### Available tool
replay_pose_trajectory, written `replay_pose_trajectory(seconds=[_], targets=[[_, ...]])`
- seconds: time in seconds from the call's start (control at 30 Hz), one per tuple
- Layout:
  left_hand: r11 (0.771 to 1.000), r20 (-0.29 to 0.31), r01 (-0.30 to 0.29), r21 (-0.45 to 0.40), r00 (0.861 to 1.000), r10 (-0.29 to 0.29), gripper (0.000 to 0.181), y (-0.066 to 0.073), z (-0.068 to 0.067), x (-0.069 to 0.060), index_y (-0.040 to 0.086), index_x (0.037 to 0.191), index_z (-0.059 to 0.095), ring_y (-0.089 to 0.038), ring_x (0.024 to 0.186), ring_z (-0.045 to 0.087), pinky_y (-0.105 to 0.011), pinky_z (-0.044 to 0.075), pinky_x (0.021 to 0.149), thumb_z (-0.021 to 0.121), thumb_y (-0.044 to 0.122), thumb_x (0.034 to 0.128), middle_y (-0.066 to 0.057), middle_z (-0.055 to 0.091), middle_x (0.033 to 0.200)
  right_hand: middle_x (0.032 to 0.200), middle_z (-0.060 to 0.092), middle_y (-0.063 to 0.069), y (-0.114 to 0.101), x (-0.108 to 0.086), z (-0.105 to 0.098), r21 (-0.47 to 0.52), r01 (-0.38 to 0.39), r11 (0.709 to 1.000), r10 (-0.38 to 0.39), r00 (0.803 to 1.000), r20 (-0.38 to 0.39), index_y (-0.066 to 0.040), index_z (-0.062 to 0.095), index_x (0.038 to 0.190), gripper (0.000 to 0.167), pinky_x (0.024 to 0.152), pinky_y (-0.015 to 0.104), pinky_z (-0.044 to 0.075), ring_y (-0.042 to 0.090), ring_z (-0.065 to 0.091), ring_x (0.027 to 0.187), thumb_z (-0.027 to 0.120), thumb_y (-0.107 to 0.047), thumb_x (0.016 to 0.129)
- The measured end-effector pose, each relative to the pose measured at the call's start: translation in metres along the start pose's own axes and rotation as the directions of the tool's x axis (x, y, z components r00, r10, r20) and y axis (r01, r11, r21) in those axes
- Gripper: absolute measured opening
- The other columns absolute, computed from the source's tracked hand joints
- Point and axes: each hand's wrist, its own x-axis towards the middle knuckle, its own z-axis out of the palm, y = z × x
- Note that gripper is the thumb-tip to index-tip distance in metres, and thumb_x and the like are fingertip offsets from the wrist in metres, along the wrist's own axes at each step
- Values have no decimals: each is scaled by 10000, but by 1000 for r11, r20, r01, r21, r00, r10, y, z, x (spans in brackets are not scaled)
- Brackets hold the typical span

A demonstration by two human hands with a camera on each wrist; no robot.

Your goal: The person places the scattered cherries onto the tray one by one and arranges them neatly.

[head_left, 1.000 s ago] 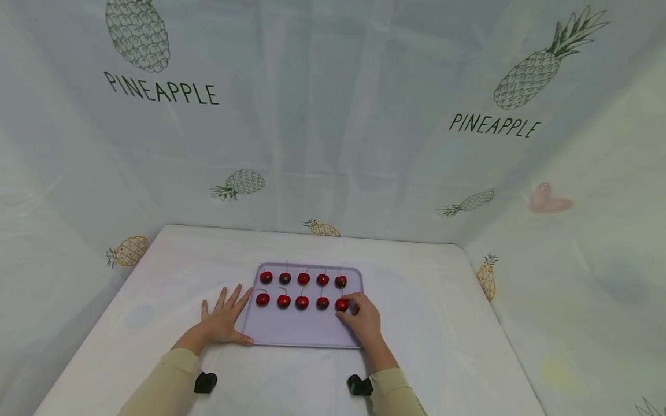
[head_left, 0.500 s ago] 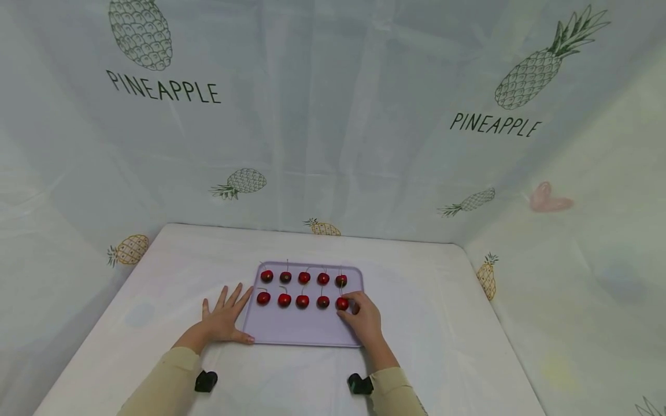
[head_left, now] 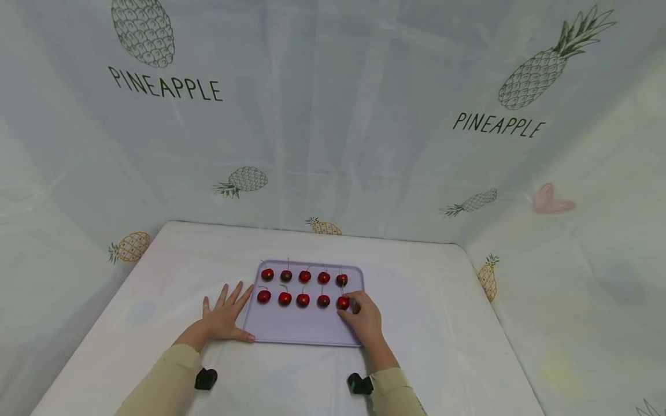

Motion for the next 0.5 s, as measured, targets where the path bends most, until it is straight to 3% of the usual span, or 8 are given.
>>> replay_pose_trajectory(seconds=[0.5], targets=[[1000, -48, -6, 23, 999, 7, 1332, -8, 9, 5, 224, 1570, 116, -533, 1407, -45, -775, -170, 945, 714, 813, 537, -229, 65, 1594, 917, 603, -69, -2, -1, -4, 10, -10, 1000, 10, 1000, 19, -174, 715, 1060, 367, 598, 240, 443, 82, 484, 697, 873, -181, 729]])
